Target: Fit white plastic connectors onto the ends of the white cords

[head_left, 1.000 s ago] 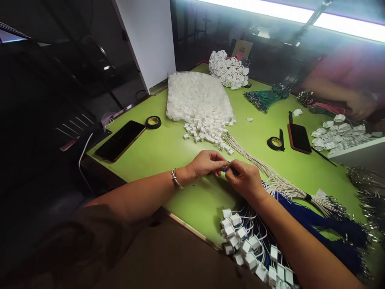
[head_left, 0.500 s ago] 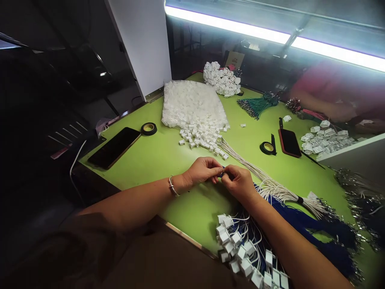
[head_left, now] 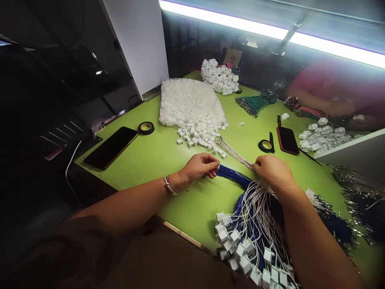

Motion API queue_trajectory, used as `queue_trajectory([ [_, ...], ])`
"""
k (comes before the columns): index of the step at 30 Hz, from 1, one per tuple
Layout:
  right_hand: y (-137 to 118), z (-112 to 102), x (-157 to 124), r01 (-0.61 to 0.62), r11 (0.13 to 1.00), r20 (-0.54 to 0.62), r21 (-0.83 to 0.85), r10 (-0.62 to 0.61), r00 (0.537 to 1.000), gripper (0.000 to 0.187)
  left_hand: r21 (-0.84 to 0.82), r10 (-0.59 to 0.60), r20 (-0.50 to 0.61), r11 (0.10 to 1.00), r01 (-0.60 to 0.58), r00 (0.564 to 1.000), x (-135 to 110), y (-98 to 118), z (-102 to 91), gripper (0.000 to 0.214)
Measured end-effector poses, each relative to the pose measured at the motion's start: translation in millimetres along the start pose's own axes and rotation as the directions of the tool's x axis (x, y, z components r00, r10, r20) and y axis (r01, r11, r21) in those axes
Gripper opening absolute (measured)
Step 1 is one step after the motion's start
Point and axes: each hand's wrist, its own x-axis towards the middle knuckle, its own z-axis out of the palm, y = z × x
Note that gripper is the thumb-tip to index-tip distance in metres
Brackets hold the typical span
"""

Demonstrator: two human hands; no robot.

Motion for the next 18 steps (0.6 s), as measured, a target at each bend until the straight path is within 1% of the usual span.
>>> queue_trajectory([
  [3, 4, -4, 2, 0.002, 0.998, -0.082, 0.064, 0.003, 0.997, 0.022, -0.002, -0.006, -0.002, 1.000, 0.006, 1.000, 0, 0, -0.4, 0.033],
  [5, 5, -4, 2, 0.012, 0.995, -0.087, 0.096, -0.004, 0.996, 0.022, -0.004, -0.013, 0.001, 1.000, 0.013, 1.000, 1, 0, 0.0, 0.033],
  [9, 2, 3, 1, 0.022, 0.999, 0.010, 0.042, -0.023, 1.000, 0.022, -0.001, -0.020, -0.005, 1.000, 0.020, 1.000, 0, 0, 0.7, 0.032],
  [11, 3, 6, 1, 0.053, 0.997, 0.038, 0.052, -0.055, 0.998, 0.019, 0.000, -0.019, -0.009, 1.000, 0.019, 1.000, -1, 0, 0.6, 0.032],
  [13, 9, 6, 3, 0.060, 0.994, 0.003, 0.089, -0.061, 0.998, 0.018, 0.000, -0.018, -0.004, 1.000, 0.018, 1.000, -1, 1, 0.4, 0.032],
  [16, 20, 2, 6, -0.029, 0.995, -0.129, 0.099, 0.041, 0.991, 0.018, -0.005, -0.019, 0.004, 1.000, 0.019, 1.000, -1, 1, 0.3, 0.032],
  [18, 24, 1, 6, -0.050, 0.995, -0.145, 0.088, 0.062, 0.987, 0.018, -0.009, -0.022, 0.000, 1.000, 0.022, 1.000, 0, 0, 0.2, 0.033],
])
